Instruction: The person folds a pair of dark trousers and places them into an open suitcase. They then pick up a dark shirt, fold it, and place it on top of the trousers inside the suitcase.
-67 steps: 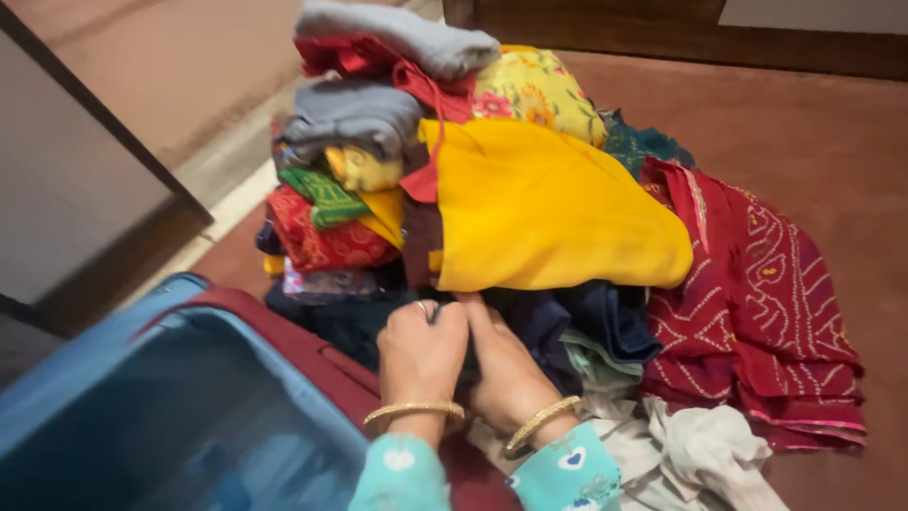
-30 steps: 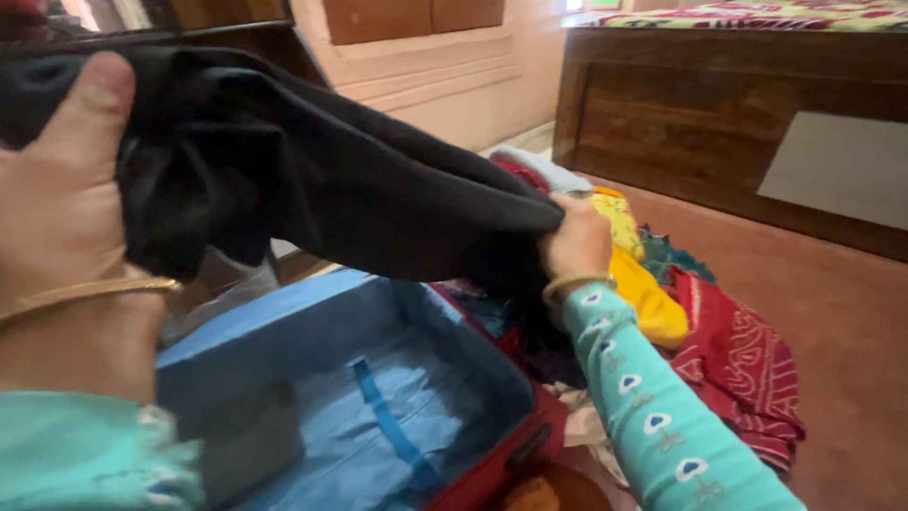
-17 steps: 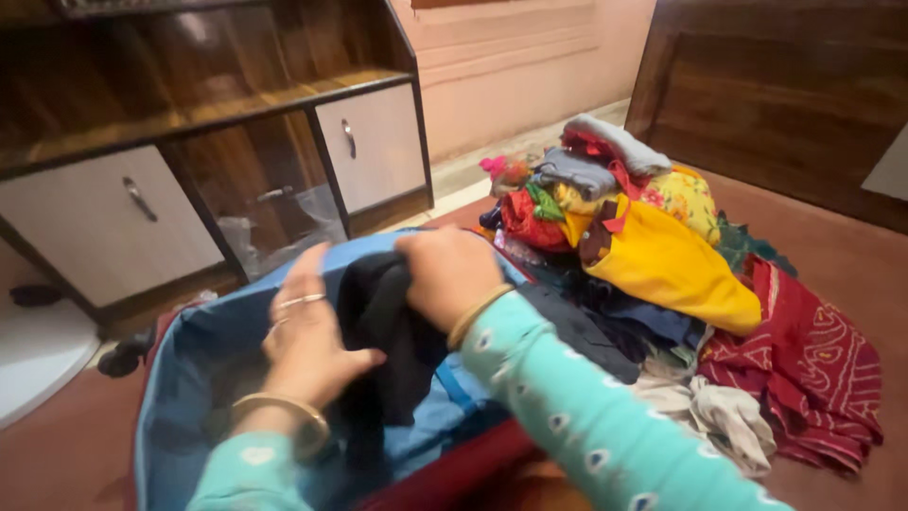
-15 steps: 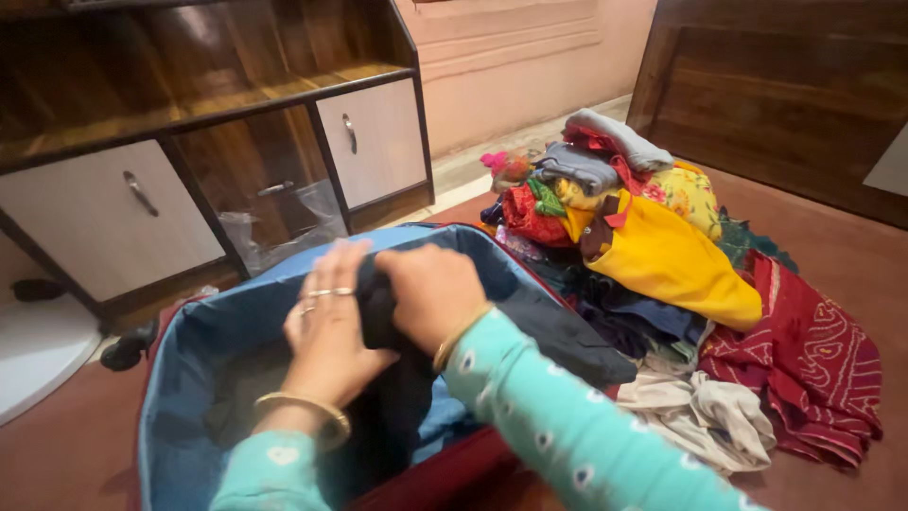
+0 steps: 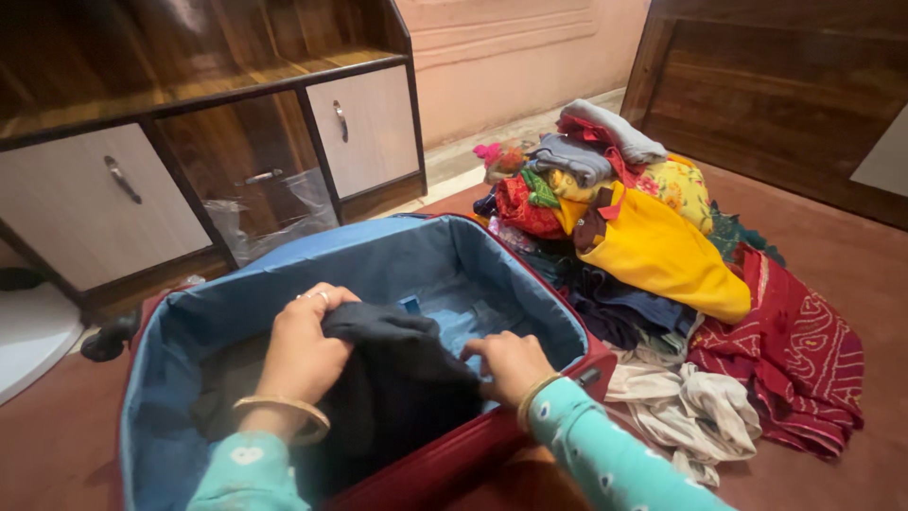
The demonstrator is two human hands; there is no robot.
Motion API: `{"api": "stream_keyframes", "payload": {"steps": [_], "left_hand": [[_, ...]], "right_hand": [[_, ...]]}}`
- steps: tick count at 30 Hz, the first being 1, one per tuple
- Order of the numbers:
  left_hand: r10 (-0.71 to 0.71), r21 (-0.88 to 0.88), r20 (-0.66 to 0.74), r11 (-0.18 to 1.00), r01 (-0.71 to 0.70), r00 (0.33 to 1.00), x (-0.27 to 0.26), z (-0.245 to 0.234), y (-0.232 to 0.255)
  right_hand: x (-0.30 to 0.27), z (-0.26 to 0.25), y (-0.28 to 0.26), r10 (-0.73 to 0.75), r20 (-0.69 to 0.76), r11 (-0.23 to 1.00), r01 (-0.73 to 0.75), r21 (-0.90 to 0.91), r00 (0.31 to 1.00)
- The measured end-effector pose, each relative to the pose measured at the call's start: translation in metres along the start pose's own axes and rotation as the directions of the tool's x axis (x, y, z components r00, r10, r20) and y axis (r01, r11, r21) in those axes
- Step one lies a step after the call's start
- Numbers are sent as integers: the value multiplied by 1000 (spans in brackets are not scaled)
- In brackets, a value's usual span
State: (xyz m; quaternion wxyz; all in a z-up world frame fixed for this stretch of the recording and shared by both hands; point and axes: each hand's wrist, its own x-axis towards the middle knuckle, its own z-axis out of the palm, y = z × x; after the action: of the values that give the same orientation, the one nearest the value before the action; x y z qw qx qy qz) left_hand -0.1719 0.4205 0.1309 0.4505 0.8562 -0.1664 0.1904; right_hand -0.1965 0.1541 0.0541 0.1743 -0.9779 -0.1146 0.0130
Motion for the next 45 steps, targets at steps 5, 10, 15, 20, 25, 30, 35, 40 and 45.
{"api": "stream_keyframes", "payload": {"steps": [5, 10, 15, 20, 25, 30, 35, 40, 45], "left_hand": [[-98, -115, 5, 989, 98, 995, 7, 2, 11], [-96, -109, -54, 990, 89, 994, 5, 9, 16], [-81, -200, -67, 978, 66, 994, -1, 7, -7], [-294, 348, -220, 867, 357, 930, -14, 3, -40], [-242, 691, -71, 688, 223, 968, -24, 37, -50], [303, 452, 198, 816, -361, 932, -40, 77, -64], [-112, 369, 62, 926, 81, 992, -47, 96, -90], [-180, 27, -66, 983, 182, 981, -46, 92, -93], [-397, -259, -87, 894, 364, 913, -41, 88, -86]], "right_hand": [[14, 21, 11, -130, 11, 971, 125, 204, 991], [42, 58, -12, -252, -14, 862, 231, 451, 968], [74, 86, -18, -111, -5, 936, 107, 334, 994], [71, 100, -29, -94, -115, 992, 103, 78, 989], [56, 75, -40, -105, -221, 994, 106, -9, 970], [47, 55, -53, -311, -551, 950, 251, -184, 774], [42, 61, -55, -431, -529, 902, 372, -220, 731], [51, 69, -46, -32, -444, 999, 42, 13, 895], [51, 64, -39, 218, -361, 947, -108, 302, 907]]}}
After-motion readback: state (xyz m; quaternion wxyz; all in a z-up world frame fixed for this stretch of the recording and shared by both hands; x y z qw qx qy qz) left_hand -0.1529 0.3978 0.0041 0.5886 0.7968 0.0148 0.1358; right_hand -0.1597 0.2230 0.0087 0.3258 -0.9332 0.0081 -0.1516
